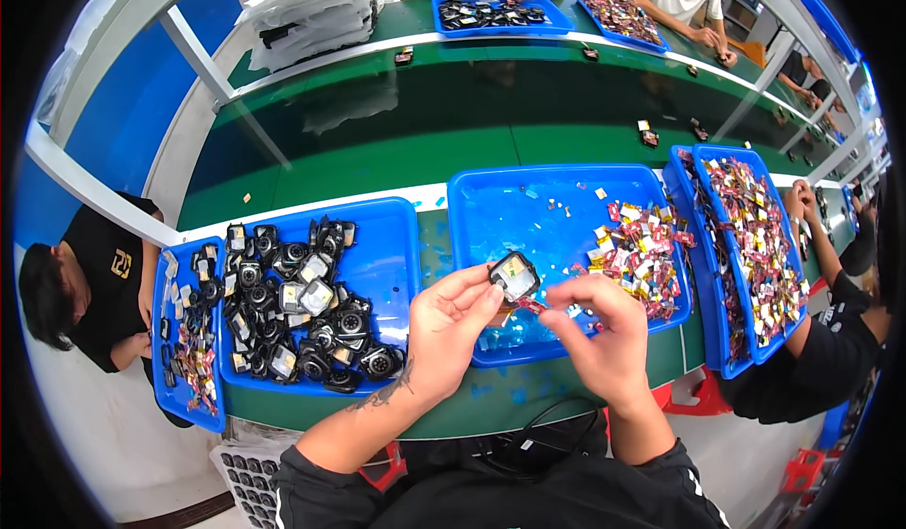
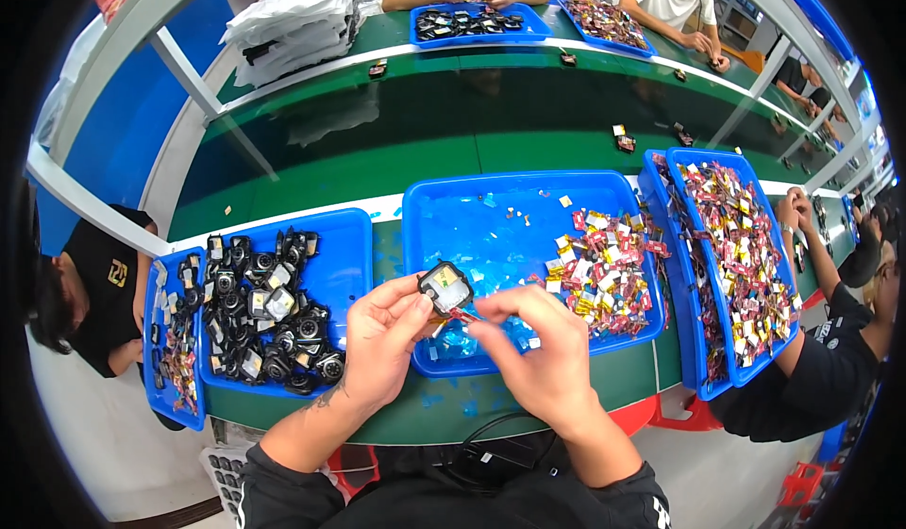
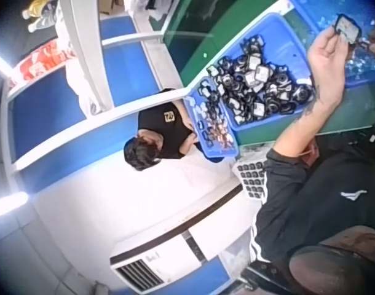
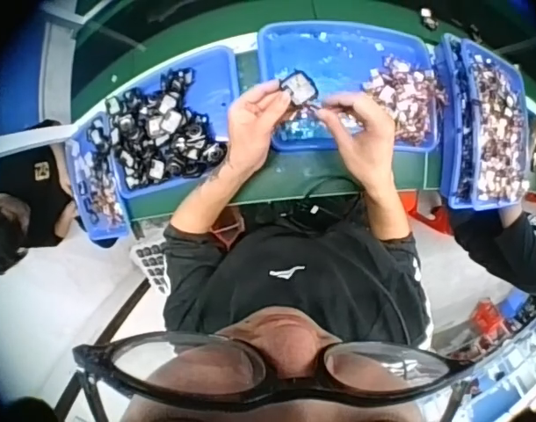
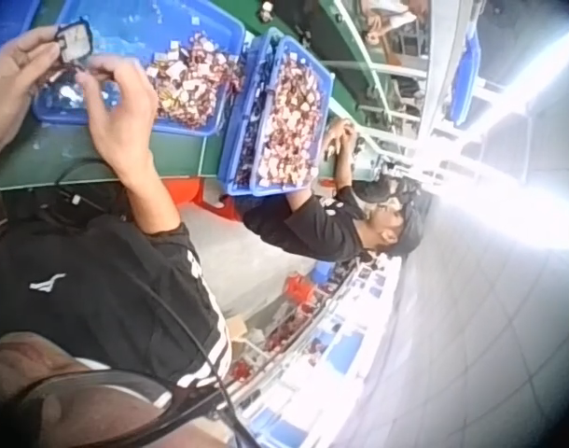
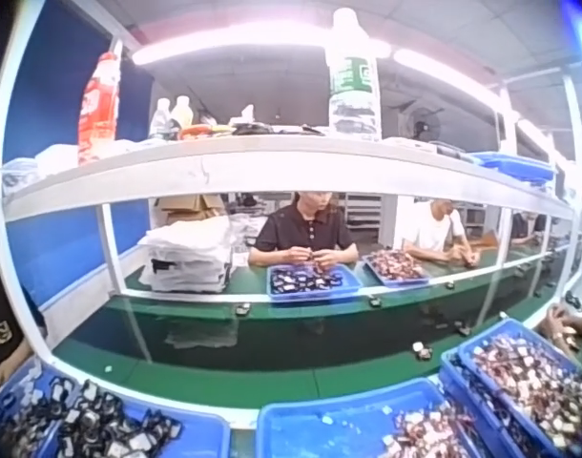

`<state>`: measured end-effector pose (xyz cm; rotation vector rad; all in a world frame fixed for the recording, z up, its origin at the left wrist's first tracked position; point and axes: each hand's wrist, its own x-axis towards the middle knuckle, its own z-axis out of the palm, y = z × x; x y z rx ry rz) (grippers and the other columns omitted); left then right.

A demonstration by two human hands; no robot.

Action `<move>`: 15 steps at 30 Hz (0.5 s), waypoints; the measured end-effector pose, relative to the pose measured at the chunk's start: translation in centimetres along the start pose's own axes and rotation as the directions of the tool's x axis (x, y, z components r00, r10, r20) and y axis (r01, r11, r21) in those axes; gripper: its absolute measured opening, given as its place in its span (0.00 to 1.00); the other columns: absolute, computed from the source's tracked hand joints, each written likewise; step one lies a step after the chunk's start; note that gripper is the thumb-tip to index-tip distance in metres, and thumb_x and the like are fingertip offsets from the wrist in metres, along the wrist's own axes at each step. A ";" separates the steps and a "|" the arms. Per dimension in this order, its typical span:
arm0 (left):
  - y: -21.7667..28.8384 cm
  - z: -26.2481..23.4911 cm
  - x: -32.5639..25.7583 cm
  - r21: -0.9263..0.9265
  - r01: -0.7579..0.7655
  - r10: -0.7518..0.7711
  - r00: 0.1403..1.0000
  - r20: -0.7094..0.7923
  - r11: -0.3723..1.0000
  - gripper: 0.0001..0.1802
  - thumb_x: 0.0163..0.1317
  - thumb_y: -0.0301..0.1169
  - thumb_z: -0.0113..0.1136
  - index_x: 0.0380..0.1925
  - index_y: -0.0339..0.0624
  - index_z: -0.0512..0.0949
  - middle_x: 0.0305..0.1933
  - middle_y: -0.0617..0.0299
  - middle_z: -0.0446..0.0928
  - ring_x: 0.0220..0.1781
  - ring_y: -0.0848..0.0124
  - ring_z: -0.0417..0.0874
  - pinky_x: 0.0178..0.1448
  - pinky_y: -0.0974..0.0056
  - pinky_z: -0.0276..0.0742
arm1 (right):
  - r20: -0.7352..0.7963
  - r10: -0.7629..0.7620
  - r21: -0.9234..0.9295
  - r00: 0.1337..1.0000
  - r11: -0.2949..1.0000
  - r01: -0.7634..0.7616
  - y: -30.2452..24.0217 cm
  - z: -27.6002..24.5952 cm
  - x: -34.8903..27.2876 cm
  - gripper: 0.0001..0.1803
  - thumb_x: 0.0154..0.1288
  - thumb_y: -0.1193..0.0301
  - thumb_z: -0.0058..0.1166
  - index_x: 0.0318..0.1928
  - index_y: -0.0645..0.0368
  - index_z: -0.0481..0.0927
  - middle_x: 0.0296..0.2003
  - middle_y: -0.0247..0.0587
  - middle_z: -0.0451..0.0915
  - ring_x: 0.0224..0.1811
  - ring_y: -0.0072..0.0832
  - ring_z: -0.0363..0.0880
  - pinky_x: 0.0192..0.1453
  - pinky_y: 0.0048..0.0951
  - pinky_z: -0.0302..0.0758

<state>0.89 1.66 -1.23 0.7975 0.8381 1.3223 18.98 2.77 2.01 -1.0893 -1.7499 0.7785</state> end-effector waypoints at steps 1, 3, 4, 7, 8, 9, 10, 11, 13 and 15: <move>-0.1 0.0 0.0 0.002 0.003 -0.003 1.000 -0.014 1.000 0.18 0.68 0.24 0.56 0.57 0.29 0.72 0.51 0.51 0.81 0.48 0.70 0.84 0.52 0.66 0.81 | 0.002 -0.002 -0.001 1.000 1.000 0.002 0.4 0.1 -0.2 0.15 0.51 0.82 0.68 0.41 0.63 0.81 0.34 0.42 0.82 0.36 0.30 0.82 0.41 0.28 0.78; 0.7 0.6 -0.2 -0.010 0.020 -0.020 1.000 -0.010 1.000 0.20 0.68 0.23 0.56 0.59 0.31 0.70 0.50 0.51 0.81 0.48 0.71 0.83 0.52 0.67 0.81 | -0.020 0.136 0.132 0.991 0.982 -0.132 0.4 0.4 -0.2 0.12 0.53 0.81 0.67 0.39 0.65 0.82 0.35 0.42 0.83 0.38 0.26 0.84 0.40 0.26 0.82; 0.9 0.8 -0.2 -0.022 0.039 -0.039 0.999 -0.005 0.999 0.21 0.68 0.23 0.55 0.60 0.32 0.69 0.49 0.52 0.81 0.47 0.71 0.83 0.51 0.67 0.81 | -0.021 0.137 0.132 0.990 0.982 -0.133 0.2 0.4 -0.2 0.12 0.53 0.81 0.67 0.39 0.65 0.82 0.35 0.42 0.83 0.38 0.26 0.84 0.40 0.26 0.82; 0.2 0.5 -0.1 -0.075 -0.014 0.012 1.000 -0.024 0.997 0.23 0.68 0.22 0.55 0.63 0.35 0.66 0.49 0.52 0.80 0.47 0.71 0.83 0.51 0.67 0.81 | 0.002 0.208 0.208 0.978 0.957 -0.204 -0.5 0.3 -0.1 0.11 0.56 0.82 0.65 0.41 0.65 0.82 0.36 0.41 0.83 0.39 0.25 0.84 0.43 0.26 0.84; 0.3 0.5 -0.2 -0.074 -0.018 0.016 0.999 -0.028 0.997 0.23 0.68 0.22 0.55 0.63 0.35 0.66 0.49 0.52 0.80 0.47 0.71 0.83 0.51 0.67 0.81 | 0.071 0.212 0.233 0.975 0.946 -0.223 -0.3 0.1 -0.3 0.12 0.58 0.82 0.63 0.44 0.65 0.81 0.37 0.41 0.83 0.40 0.24 0.84 0.44 0.26 0.84; 0.4 0.7 -0.3 -0.065 -0.035 0.033 0.999 -0.021 0.997 0.22 0.68 0.21 0.54 0.61 0.35 0.68 0.50 0.52 0.80 0.48 0.71 0.83 0.51 0.67 0.81 | 0.070 0.213 0.231 0.975 0.947 -0.224 -0.1 0.1 -0.4 0.12 0.58 0.82 0.63 0.44 0.65 0.81 0.37 0.41 0.83 0.40 0.24 0.84 0.44 0.26 0.84; 0.4 0.8 -0.3 -0.057 -0.052 0.051 0.999 -0.015 0.997 0.20 0.68 0.20 0.54 0.60 0.34 0.70 0.51 0.53 0.80 0.49 0.71 0.83 0.52 0.66 0.80 | 0.070 0.210 0.254 0.975 0.942 -0.222 0.2 0.2 -0.5 0.11 0.59 0.82 0.63 0.44 0.66 0.81 0.37 0.41 0.83 0.40 0.23 0.83 0.44 0.25 0.84; 0.3 0.7 -0.3 -0.059 -0.051 0.051 0.999 -0.014 0.997 0.20 0.68 0.20 0.54 0.60 0.34 0.70 0.51 0.53 0.80 0.49 0.71 0.83 0.52 0.66 0.80 | 0.071 0.207 0.276 0.976 0.936 -0.219 0.4 0.2 -0.6 0.11 0.60 0.83 0.62 0.44 0.67 0.80 0.38 0.41 0.83 0.40 0.23 0.83 0.44 0.25 0.83; 0.9 0.7 0.0 0.472 -0.411 0.361 0.912 0.197 0.780 0.17 0.66 0.18 0.53 0.55 0.36 0.76 0.52 0.51 0.79 0.49 0.68 0.84 0.50 0.66 0.80 | 0.076 0.257 0.410 0.963 0.873 -0.265 0.6 -0.1 -0.4 0.09 0.61 0.83 0.61 0.43 0.68 0.80 0.37 0.41 0.83 0.39 0.23 0.83 0.44 0.24 0.83; 2.1 0.1 -0.2 0.682 -0.518 0.362 0.854 0.375 0.517 0.17 0.62 0.16 0.55 0.51 0.38 0.80 0.53 0.50 0.79 0.49 0.62 0.85 0.49 0.65 0.81 | 0.093 0.301 0.536 0.949 0.788 -0.302 0.7 -0.6 -0.1 0.08 0.62 0.83 0.60 0.42 0.69 0.80 0.37 0.41 0.83 0.39 0.23 0.83 0.44 0.24 0.83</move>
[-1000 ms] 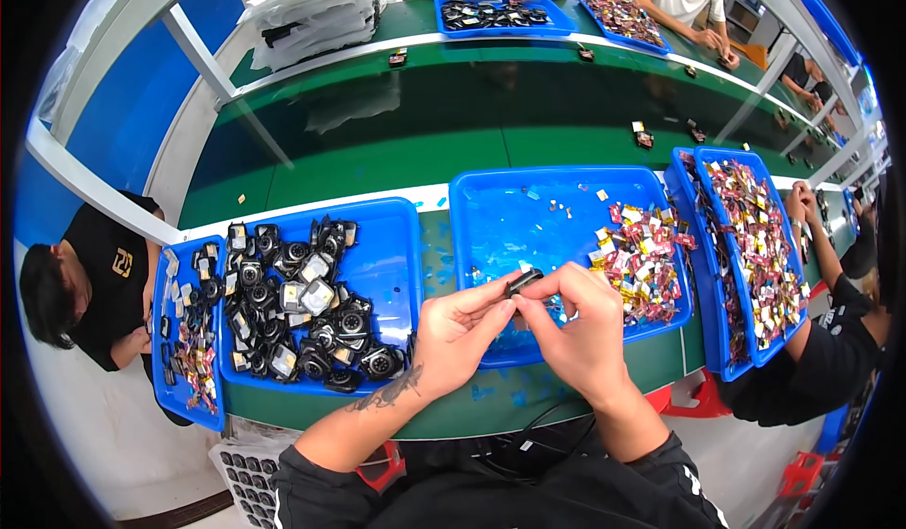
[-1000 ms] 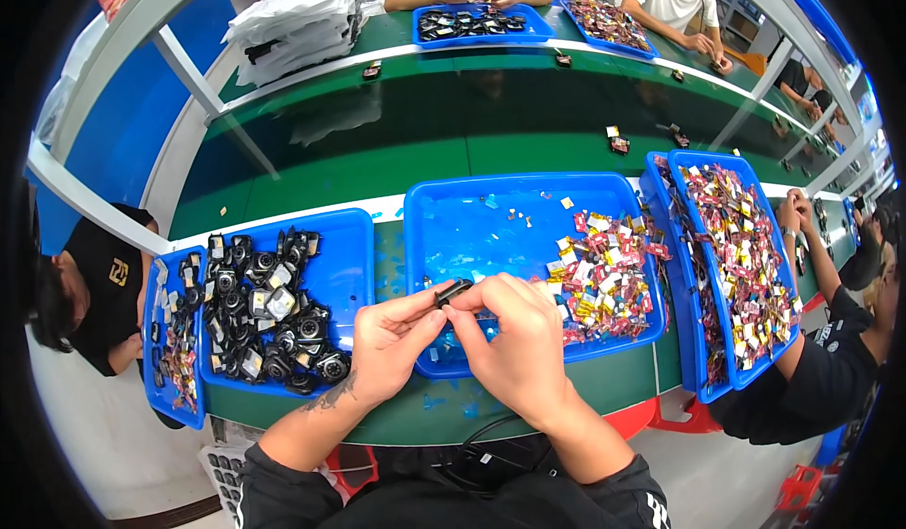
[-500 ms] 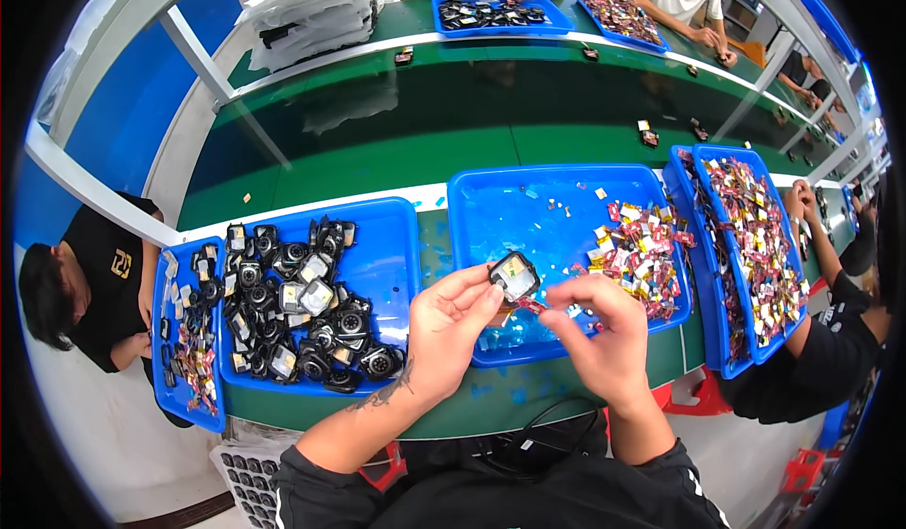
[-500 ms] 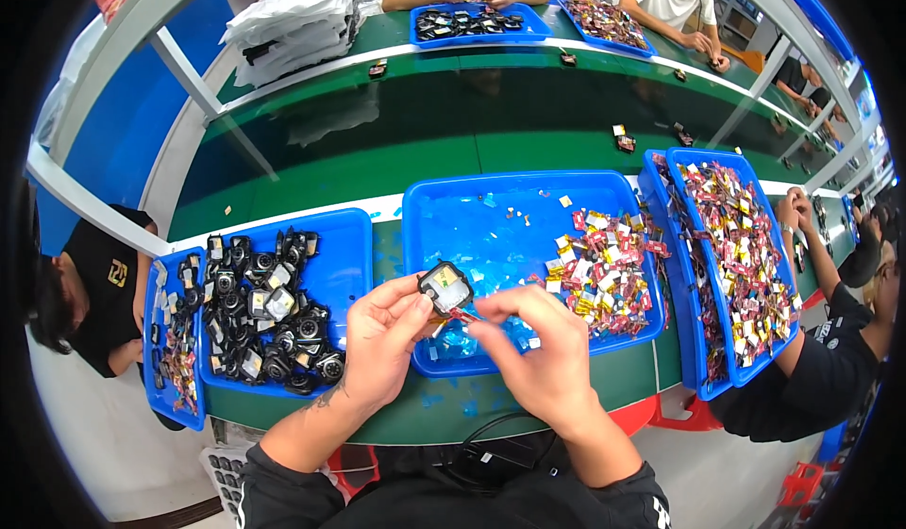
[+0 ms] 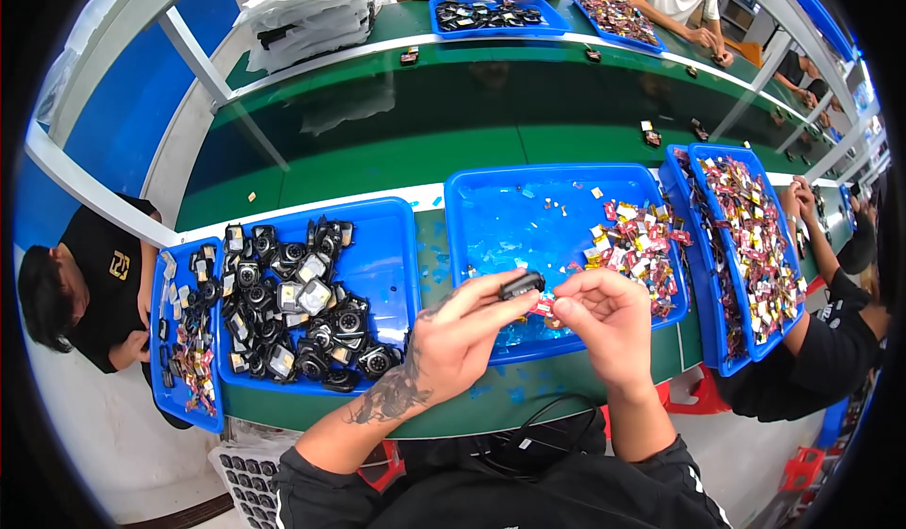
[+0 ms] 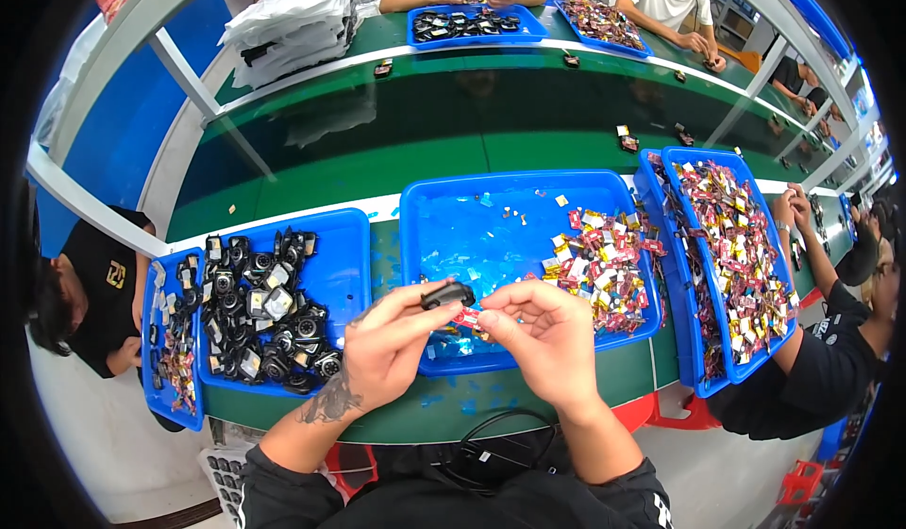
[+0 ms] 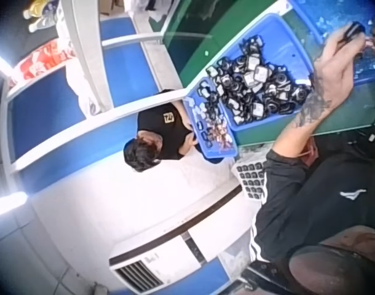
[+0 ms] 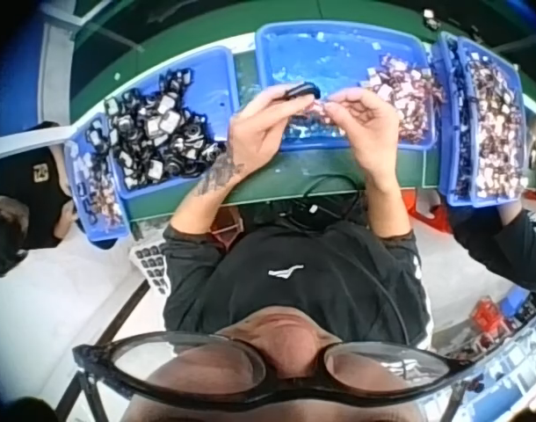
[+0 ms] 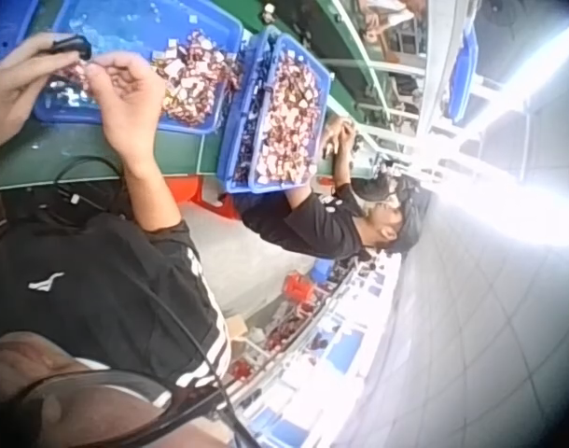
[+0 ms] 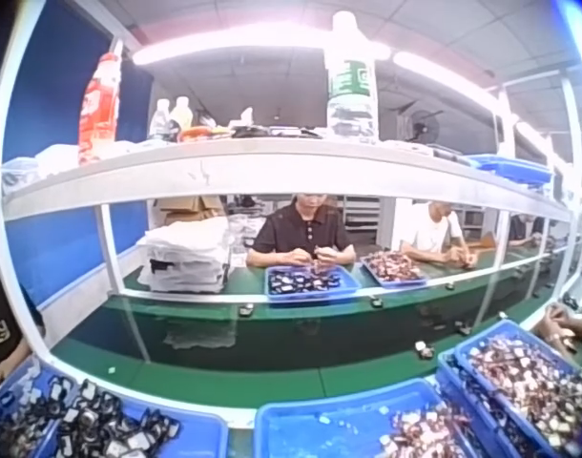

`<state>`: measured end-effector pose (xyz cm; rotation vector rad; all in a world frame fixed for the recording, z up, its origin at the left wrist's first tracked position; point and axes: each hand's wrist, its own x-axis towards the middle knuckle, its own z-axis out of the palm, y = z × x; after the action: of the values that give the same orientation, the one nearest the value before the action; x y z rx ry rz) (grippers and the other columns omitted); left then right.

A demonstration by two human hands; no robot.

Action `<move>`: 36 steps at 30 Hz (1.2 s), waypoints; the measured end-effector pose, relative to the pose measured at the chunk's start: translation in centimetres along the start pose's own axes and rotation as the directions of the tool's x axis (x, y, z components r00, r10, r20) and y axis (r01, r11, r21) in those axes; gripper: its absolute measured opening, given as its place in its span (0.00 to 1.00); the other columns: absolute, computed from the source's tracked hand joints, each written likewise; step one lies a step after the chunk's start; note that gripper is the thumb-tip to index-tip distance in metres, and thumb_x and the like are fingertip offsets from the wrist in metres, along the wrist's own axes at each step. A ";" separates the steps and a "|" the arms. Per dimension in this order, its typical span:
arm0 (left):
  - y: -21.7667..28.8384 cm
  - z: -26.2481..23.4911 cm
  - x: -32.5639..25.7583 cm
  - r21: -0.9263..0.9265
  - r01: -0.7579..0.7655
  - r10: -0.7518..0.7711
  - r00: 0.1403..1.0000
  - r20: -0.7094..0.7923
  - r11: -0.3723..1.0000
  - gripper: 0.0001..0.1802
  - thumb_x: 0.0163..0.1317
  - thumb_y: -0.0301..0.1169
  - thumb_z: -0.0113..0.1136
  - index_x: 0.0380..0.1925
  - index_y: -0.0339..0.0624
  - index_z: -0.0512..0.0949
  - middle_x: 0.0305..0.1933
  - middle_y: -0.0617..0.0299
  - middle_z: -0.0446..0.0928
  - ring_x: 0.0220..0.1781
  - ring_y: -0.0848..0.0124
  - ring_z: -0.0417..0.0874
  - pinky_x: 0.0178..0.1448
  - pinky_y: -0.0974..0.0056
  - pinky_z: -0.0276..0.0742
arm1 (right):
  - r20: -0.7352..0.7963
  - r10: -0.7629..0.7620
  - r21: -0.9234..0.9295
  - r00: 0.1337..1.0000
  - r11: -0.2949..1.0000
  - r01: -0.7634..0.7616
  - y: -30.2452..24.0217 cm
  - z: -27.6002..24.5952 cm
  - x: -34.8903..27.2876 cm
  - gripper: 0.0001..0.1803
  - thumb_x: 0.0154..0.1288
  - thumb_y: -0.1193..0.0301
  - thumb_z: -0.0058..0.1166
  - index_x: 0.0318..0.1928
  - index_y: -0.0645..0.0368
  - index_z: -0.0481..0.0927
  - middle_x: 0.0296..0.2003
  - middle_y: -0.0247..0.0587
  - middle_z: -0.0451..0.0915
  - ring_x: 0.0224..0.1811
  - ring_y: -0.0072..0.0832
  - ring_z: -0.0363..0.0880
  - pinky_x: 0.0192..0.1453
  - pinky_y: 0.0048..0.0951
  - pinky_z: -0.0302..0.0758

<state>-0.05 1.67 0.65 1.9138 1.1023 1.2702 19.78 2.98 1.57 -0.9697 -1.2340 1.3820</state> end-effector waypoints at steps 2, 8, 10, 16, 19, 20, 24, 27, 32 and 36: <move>-0.4 0.2 -0.2 0.088 -0.168 0.167 0.986 0.015 0.982 0.21 0.57 0.15 0.58 0.51 0.41 0.81 0.53 0.49 0.79 0.50 0.58 0.84 0.47 0.64 0.82 | 0.086 0.081 0.101 0.993 0.991 -0.090 -0.2 -0.3 0.2 0.06 0.64 0.83 0.58 0.41 0.70 0.79 0.36 0.42 0.83 0.38 0.23 0.82 0.43 0.23 0.82; -0.4 0.6 -0.3 0.227 -0.237 0.251 0.967 -0.035 0.945 0.18 0.51 0.17 0.66 0.44 0.37 0.83 0.51 0.49 0.80 0.47 0.59 0.86 0.45 0.63 0.85 | 0.172 0.111 0.200 0.979 0.969 -0.145 0.4 -0.6 0.1 0.07 0.65 0.83 0.57 0.43 0.70 0.79 0.37 0.43 0.83 0.39 0.23 0.83 0.44 0.24 0.82; -0.5 0.6 -0.3 0.270 -0.244 0.268 0.962 -0.055 0.931 0.17 0.50 0.18 0.67 0.43 0.37 0.83 0.50 0.49 0.81 0.46 0.59 0.86 0.44 0.62 0.85 | 0.160 0.119 0.189 0.980 0.971 -0.148 0.2 -0.3 -0.1 0.08 0.64 0.83 0.57 0.44 0.70 0.79 0.38 0.43 0.83 0.39 0.24 0.82 0.46 0.25 0.82; -0.9 0.8 -0.5 0.336 -0.289 0.320 0.947 -0.038 0.896 0.17 0.49 0.19 0.68 0.42 0.38 0.84 0.48 0.51 0.82 0.44 0.61 0.87 0.42 0.63 0.85 | 0.174 0.089 0.028 0.981 0.995 -0.095 0.2 -0.7 0.2 0.07 0.64 0.83 0.56 0.43 0.69 0.78 0.40 0.40 0.80 0.44 0.23 0.81 0.50 0.26 0.82; -0.6 0.8 -0.2 0.343 -0.275 0.303 0.953 -0.028 0.898 0.13 0.49 0.19 0.70 0.38 0.36 0.84 0.45 0.51 0.83 0.40 0.59 0.87 0.41 0.64 0.84 | 0.202 0.087 -0.083 0.975 0.994 -0.071 -0.6 -1.1 0.7 0.06 0.64 0.83 0.56 0.42 0.68 0.78 0.41 0.37 0.78 0.45 0.22 0.80 0.50 0.26 0.82; -0.5 0.8 -0.2 0.324 -0.264 0.283 0.959 -0.011 0.908 0.13 0.50 0.19 0.69 0.39 0.36 0.84 0.44 0.51 0.83 0.40 0.61 0.87 0.40 0.65 0.84 | 0.225 0.112 -0.125 0.968 0.988 -0.086 -0.9 -1.2 0.8 0.06 0.64 0.83 0.56 0.42 0.68 0.78 0.41 0.36 0.78 0.46 0.21 0.79 0.50 0.25 0.82; 0.3 0.3 -0.2 -0.072 0.213 -0.200 0.968 0.152 0.974 0.11 0.57 0.18 0.65 0.42 0.32 0.83 0.41 0.52 0.83 0.40 0.68 0.86 0.42 0.69 0.82 | 0.263 0.099 -0.087 0.960 0.993 -0.079 -0.7 -1.6 1.0 0.06 0.64 0.83 0.56 0.42 0.67 0.77 0.41 0.35 0.78 0.45 0.20 0.78 0.48 0.23 0.82; -0.4 1.3 -0.6 -0.570 0.499 -0.461 0.859 0.224 0.653 0.11 0.63 0.19 0.60 0.45 0.27 0.81 0.38 0.56 0.83 0.41 0.72 0.84 0.47 0.71 0.80 | 0.243 0.100 -0.029 0.965 0.995 -0.096 -0.2 -1.3 0.3 0.06 0.64 0.83 0.56 0.41 0.65 0.77 0.40 0.35 0.78 0.44 0.19 0.78 0.45 0.21 0.81; -1.1 1.7 -1.0 -0.610 0.510 -0.473 0.848 0.239 0.607 0.13 0.66 0.19 0.57 0.49 0.27 0.80 0.48 0.54 0.82 0.51 0.70 0.83 0.53 0.70 0.81 | 0.045 -0.036 -0.240 0.998 0.970 0.046 -0.5 0.6 -0.3 0.09 0.61 0.84 0.59 0.41 0.65 0.77 0.38 0.36 0.78 0.41 0.18 0.78 0.42 0.20 0.80; -0.7 2.1 -0.8 -0.660 0.392 -0.415 0.900 0.132 0.641 0.15 0.64 0.17 0.58 0.51 0.29 0.79 0.51 0.53 0.80 0.53 0.69 0.82 0.56 0.69 0.80 | 0.000 -0.064 -0.238 0.998 0.969 0.062 0.4 1.0 0.1 0.15 0.59 0.84 0.62 0.45 0.62 0.73 0.33 0.34 0.79 0.33 0.15 0.76 0.35 0.16 0.74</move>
<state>1.52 1.24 -1.11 1.0224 0.8433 1.2105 18.73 2.88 1.34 -1.0890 -1.4356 1.1981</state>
